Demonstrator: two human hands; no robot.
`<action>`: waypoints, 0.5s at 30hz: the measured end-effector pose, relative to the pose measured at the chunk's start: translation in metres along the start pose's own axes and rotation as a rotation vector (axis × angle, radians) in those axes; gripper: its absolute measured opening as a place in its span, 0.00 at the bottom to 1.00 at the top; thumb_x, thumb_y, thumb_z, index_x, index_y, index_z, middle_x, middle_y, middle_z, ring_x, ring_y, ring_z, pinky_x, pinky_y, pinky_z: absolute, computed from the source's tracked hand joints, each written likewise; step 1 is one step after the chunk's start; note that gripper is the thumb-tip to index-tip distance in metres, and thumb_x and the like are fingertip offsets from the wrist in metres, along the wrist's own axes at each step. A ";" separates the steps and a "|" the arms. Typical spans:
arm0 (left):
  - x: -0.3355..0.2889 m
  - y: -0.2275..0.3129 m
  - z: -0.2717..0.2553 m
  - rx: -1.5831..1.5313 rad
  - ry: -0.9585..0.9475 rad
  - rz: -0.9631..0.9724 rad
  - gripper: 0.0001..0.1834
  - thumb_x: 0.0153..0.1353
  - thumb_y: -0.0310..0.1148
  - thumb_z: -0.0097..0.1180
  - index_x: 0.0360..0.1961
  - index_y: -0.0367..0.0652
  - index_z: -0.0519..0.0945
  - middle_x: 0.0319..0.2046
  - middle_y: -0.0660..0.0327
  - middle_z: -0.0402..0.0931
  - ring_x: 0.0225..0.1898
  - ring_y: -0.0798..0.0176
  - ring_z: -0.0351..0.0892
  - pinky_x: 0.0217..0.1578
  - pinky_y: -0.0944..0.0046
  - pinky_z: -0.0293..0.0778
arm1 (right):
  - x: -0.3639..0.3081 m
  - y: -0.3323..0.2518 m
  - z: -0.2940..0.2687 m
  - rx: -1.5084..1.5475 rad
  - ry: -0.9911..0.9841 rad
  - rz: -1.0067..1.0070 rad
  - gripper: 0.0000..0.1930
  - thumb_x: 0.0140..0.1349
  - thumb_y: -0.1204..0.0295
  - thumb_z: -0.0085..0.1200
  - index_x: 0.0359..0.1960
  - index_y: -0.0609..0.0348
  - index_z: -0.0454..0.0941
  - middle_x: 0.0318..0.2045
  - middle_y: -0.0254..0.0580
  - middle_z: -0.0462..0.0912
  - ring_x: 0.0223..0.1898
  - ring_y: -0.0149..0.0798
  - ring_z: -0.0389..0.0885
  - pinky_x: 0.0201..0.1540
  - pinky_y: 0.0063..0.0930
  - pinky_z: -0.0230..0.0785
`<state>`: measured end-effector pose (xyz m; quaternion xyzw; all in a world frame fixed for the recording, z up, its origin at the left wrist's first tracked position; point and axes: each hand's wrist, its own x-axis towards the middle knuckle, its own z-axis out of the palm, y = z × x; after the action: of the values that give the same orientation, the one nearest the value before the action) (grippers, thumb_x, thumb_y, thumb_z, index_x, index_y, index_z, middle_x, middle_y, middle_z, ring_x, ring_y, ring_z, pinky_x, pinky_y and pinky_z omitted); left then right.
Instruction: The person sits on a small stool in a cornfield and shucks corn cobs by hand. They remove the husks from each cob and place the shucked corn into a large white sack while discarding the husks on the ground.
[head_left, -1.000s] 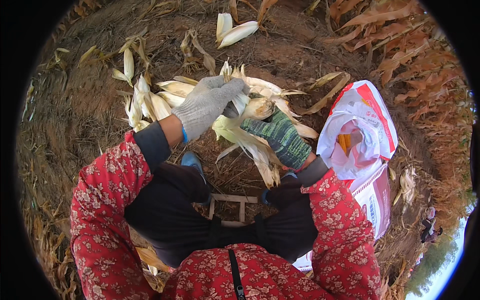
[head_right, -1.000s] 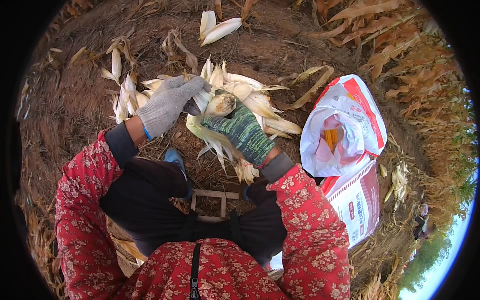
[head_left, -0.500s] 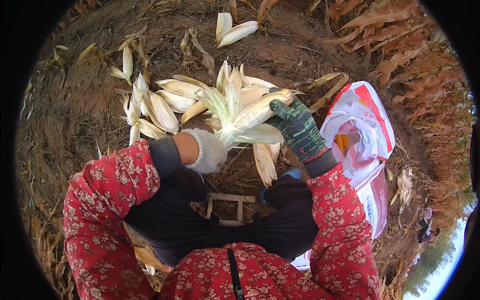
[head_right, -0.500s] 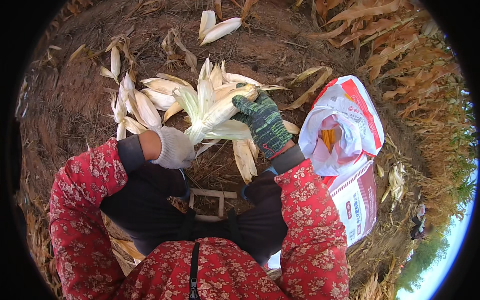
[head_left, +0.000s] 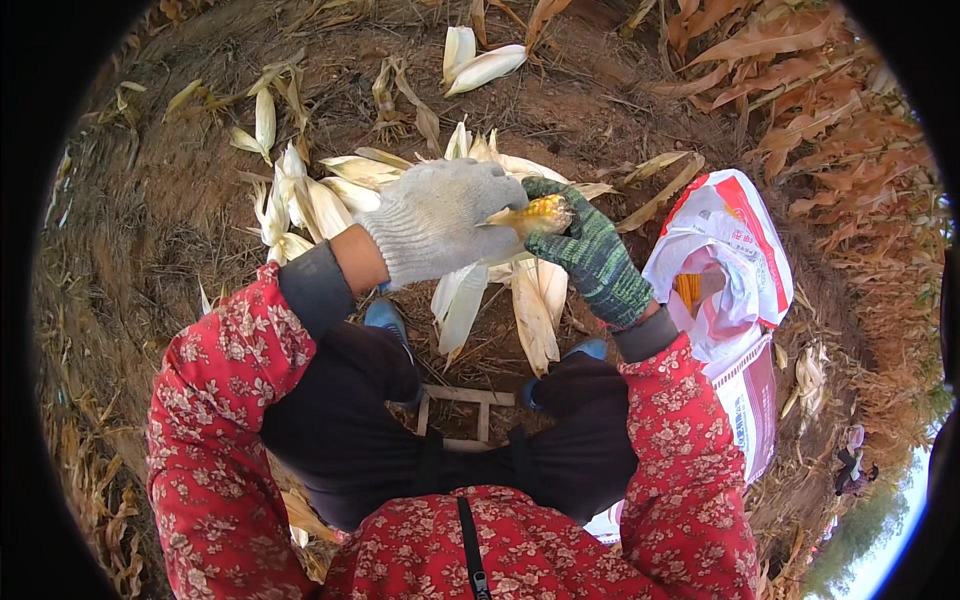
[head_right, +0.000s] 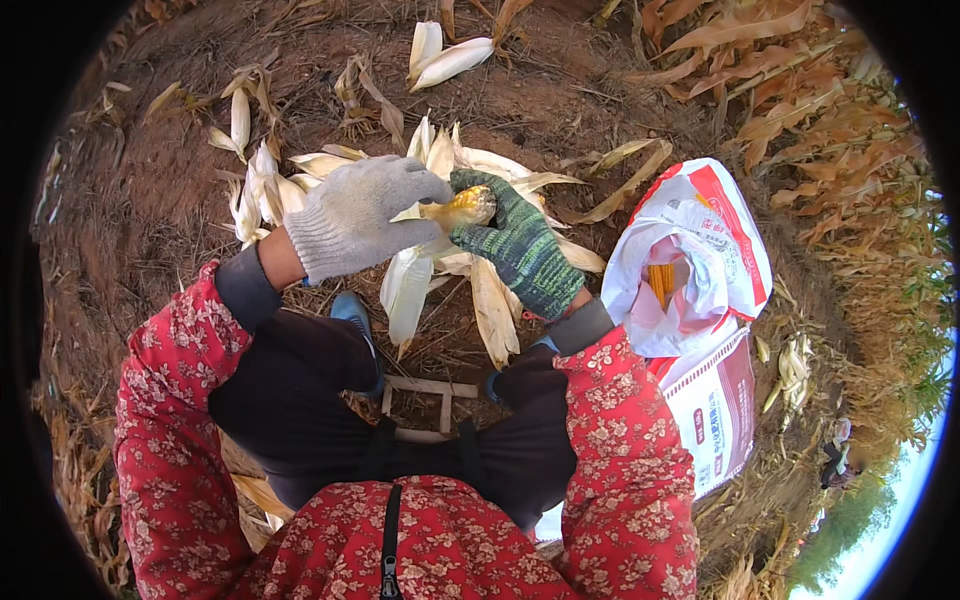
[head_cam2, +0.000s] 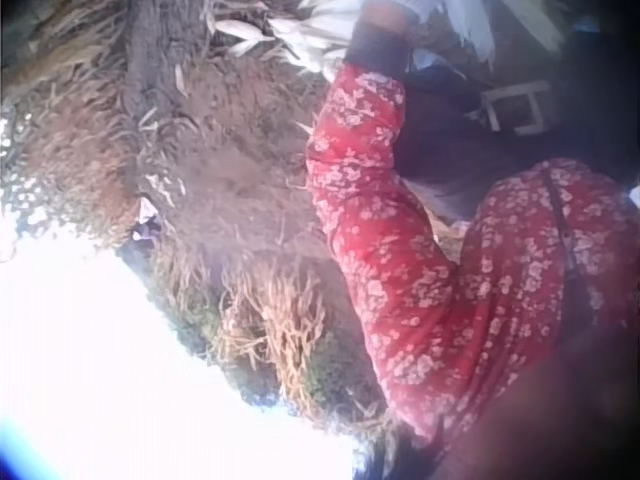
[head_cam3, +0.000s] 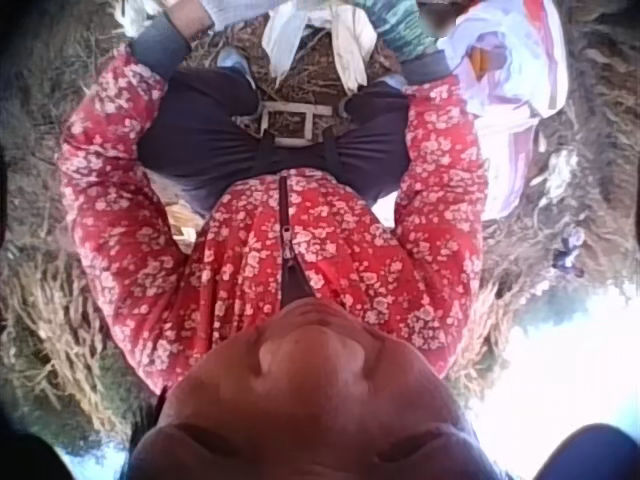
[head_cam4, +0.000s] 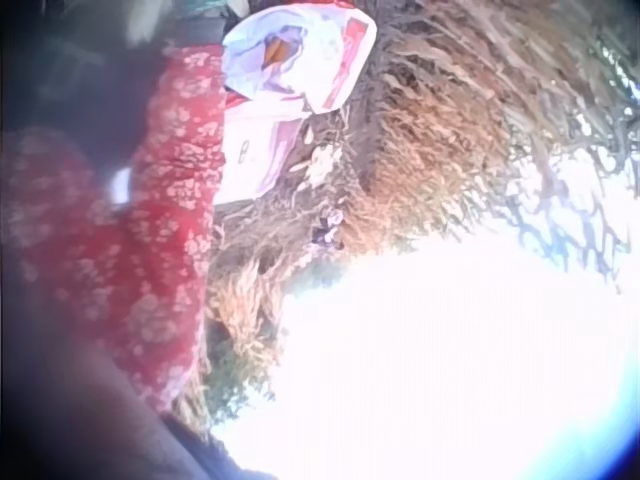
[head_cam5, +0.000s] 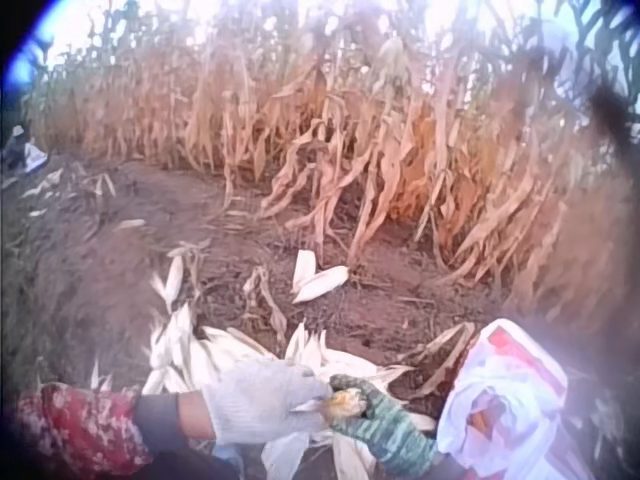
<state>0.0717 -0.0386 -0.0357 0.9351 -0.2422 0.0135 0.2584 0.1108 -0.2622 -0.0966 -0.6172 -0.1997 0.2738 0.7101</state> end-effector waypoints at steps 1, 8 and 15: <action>0.002 0.005 0.002 0.031 0.017 -0.010 0.14 0.58 0.40 0.60 0.43 0.47 0.79 0.36 0.57 0.77 0.41 0.53 0.78 0.43 0.55 0.73 | -0.001 -0.006 0.004 -0.029 -0.003 0.029 0.30 0.57 0.78 0.64 0.62 0.63 0.66 0.54 0.40 0.76 0.54 0.31 0.75 0.59 0.28 0.69; 0.006 0.001 0.004 -0.126 -0.024 -0.085 0.10 0.58 0.36 0.58 0.38 0.44 0.78 0.32 0.57 0.78 0.37 0.52 0.79 0.40 0.57 0.74 | -0.006 -0.013 0.012 -0.176 0.066 0.043 0.24 0.61 0.71 0.62 0.58 0.62 0.72 0.48 0.37 0.80 0.48 0.30 0.78 0.53 0.26 0.71; 0.008 -0.007 0.006 -0.524 -0.057 -0.320 0.10 0.63 0.33 0.53 0.41 0.38 0.76 0.31 0.63 0.74 0.36 0.71 0.72 0.41 0.66 0.71 | -0.002 -0.008 0.007 0.217 0.057 0.205 0.23 0.62 0.69 0.62 0.57 0.63 0.71 0.47 0.38 0.80 0.47 0.31 0.79 0.51 0.27 0.73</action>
<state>0.0813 -0.0395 -0.0437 0.8630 -0.0941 -0.1165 0.4826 0.1061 -0.2584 -0.0876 -0.5616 -0.0847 0.3475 0.7461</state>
